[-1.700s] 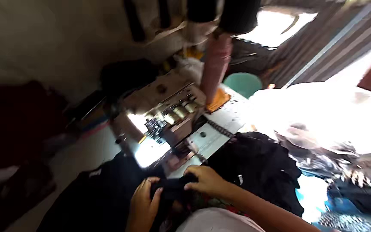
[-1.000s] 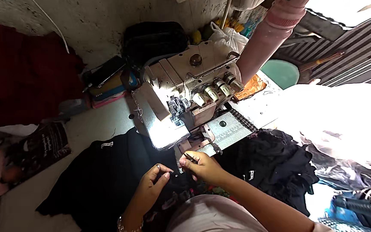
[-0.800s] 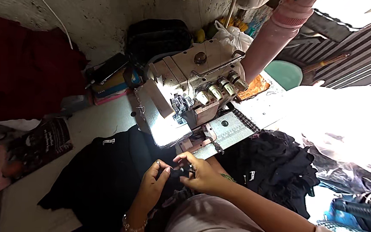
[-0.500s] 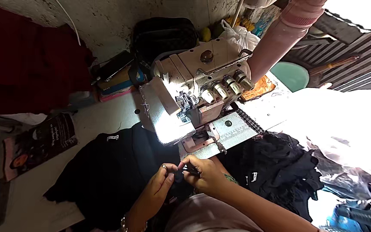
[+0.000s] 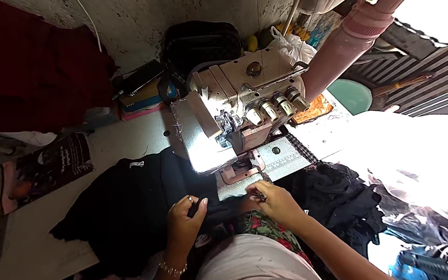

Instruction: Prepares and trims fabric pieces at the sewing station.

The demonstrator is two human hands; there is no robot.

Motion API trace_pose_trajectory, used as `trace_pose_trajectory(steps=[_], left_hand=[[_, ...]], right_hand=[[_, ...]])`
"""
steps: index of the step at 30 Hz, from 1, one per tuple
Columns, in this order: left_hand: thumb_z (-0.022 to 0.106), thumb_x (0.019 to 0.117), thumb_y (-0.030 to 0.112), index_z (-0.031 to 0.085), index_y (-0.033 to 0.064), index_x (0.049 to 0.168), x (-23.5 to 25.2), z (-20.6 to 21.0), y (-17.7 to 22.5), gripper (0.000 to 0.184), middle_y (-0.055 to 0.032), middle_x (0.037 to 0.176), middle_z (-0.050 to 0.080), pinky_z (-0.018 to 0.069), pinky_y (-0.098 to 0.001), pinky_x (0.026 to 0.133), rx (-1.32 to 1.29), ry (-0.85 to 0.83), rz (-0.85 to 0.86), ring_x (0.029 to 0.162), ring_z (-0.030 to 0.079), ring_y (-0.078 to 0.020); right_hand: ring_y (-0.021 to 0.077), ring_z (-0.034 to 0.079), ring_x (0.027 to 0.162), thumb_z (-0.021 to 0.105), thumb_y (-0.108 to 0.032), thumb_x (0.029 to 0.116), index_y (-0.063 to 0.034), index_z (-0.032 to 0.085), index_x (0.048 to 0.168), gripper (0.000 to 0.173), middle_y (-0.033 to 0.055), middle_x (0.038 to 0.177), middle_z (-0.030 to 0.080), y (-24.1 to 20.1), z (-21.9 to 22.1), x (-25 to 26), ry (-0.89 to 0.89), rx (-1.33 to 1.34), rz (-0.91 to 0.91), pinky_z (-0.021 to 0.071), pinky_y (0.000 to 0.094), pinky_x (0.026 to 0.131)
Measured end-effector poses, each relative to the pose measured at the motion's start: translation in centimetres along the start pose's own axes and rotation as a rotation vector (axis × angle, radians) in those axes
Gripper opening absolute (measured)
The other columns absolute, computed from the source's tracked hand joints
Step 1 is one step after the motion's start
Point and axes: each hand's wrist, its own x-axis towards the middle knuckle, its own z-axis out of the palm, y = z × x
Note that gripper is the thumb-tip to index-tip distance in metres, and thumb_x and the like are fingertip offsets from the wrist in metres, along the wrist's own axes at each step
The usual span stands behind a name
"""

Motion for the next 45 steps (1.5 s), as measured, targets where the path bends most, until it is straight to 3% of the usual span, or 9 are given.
trace_pose_trajectory(steps=[2, 4, 6, 11, 22, 25, 28, 35, 45], left_hand=[[0.064, 0.0902, 0.031, 0.071, 0.0128, 0.074, 0.2, 0.9, 0.1, 0.025, 0.0073, 0.072, 0.067, 0.0478, -0.0245, 0.067, -0.002, -0.012, -0.024, 0.069, 0.061, 0.0006], [0.065, 0.0901, 0.032, 0.071, 0.0133, 0.074, 0.4, 1.1, 0.6, 0.025, 0.0079, 0.072, 0.066, 0.0479, -0.0222, 0.065, -0.016, -0.037, -0.021, 0.068, 0.06, 0.0017], [0.064, 0.0904, 0.033, 0.07, 0.0134, 0.075, 0.4, 1.1, 1.3, 0.026, 0.0079, 0.072, 0.066, 0.0471, -0.0245, 0.067, -0.035, -0.075, -0.027, 0.069, 0.06, 0.0008], [0.054, 0.0993, 0.038, 0.074, 0.0122, 0.084, 0.2, -0.1, 1.8, 0.036, 0.0048, 0.077, 0.065, 0.0448, -0.0352, 0.075, 0.062, -0.193, 0.023, 0.076, 0.062, -0.0067], [0.048, 0.1015, 0.048, 0.071, 0.0169, 0.076, 1.1, -2.2, 2.2, 0.047, 0.0018, 0.081, 0.065, 0.0397, -0.0428, 0.082, 0.247, -0.266, 0.245, 0.081, 0.06, -0.0161], [0.044, 0.1042, 0.052, 0.076, 0.0129, 0.108, 4.3, -3.6, -0.3, 0.05, -0.0098, 0.127, 0.069, 0.0357, -0.0637, 0.11, 0.322, -0.189, 0.206, 0.125, 0.061, -0.0307], [0.036, 0.1044, 0.055, 0.05, 0.0053, 0.151, 4.8, -2.5, -5.7, 0.07, -0.0197, 0.16, 0.04, 0.0129, -0.0779, 0.115, 0.557, -0.273, 0.122, 0.15, 0.03, -0.0483], [0.037, 0.1073, 0.041, 0.065, 0.0039, 0.132, 4.0, -2.2, -5.1, 0.053, -0.0245, 0.138, 0.06, 0.0431, -0.064, 0.101, 0.397, -0.069, 0.225, 0.126, 0.057, -0.0457], [0.067, 0.0989, 0.025, 0.075, 0.0041, 0.1, 15.6, -4.2, -4.6, 0.022, -0.0186, 0.123, 0.062, 0.0294, -0.0651, 0.1, 0.416, -0.575, 0.001, 0.122, 0.049, -0.0412]], right_hand=[[0.032, 0.074, 0.08, 0.073, 0.003, 0.0783, -0.0009, 0.069, 0.124, 0.046, 0.0201, 0.12, 0.068, -1.5, 1.0, -0.3, 0.269, -0.107, -0.149, 0.0604, 0.0482, 0.059], [0.0146, 0.071, 0.092, 0.07, -0.015, 0.0942, -0.0012, 0.062, 0.132, 0.041, 0.0154, 0.13, 0.065, -4.2, 2.2, -0.5, 0.307, 0.119, -0.262, 0.0608, 0.0287, 0.074], [0.0005, 0.064, 0.079, 0.072, -0.025, 0.096, 0.0024, 0.057, 0.139, 0.053, 0.0132, 0.135, 0.062, -6.1, 4.3, -0.1, 0.155, 0.596, -0.198, 0.0554, 0.016, 0.067], [0.0029, 0.068, 0.069, 0.077, -0.004, 0.0872, 0.0008, 0.074, 0.106, 0.02, -0.0005, 0.089, 0.075, -6.3, 6.1, 1.8, 0.025, 1.159, 0.101, 0.059, 0.0201, 0.065], [-0.0027, 0.064, 0.056, 0.065, -0.006, 0.0972, -0.0079, 0.073, 0.097, 0.008, -0.0023, 0.078, 0.077, -6.1, 3.0, 1.1, -0.143, 1.159, 0.258, 0.0442, 0.0129, 0.046], [-0.0034, 0.052, 0.044, 0.05, -0.012, 0.105, -0.0144, 0.062, 0.097, 0.014, -0.0042, 0.069, 0.07, -6.4, -0.9, 0.6, -0.077, 1.267, 0.453, 0.0383, 0.0117, 0.04], [-0.008, 0.046, 0.043, 0.049, -0.032, 0.1063, -0.0229, 0.072, 0.091, 0.029, -0.0093, 0.065, 0.065, -4.7, -5.2, -0.7, 0.048, 1.407, 0.335, 0.0367, 0.0086, 0.04], [-0.0034, 0.061, 0.055, 0.061, -0.036, 0.1001, -0.0172, 0.076, 0.1, 0.024, -0.0061, 0.079, 0.072, -4.4, -10.3, -2.2, 0.212, 1.622, -0.031, 0.0483, 0.0097, 0.047], [-0.0042, 0.056, 0.046, 0.04, -0.024, 0.1099, -0.0164, 0.069, 0.095, 0.033, -0.0028, 0.075, 0.072, -5.2, -8.7, -1.8, 0.431, 1.521, 0.087, 0.0431, 0.009, 0.04]])
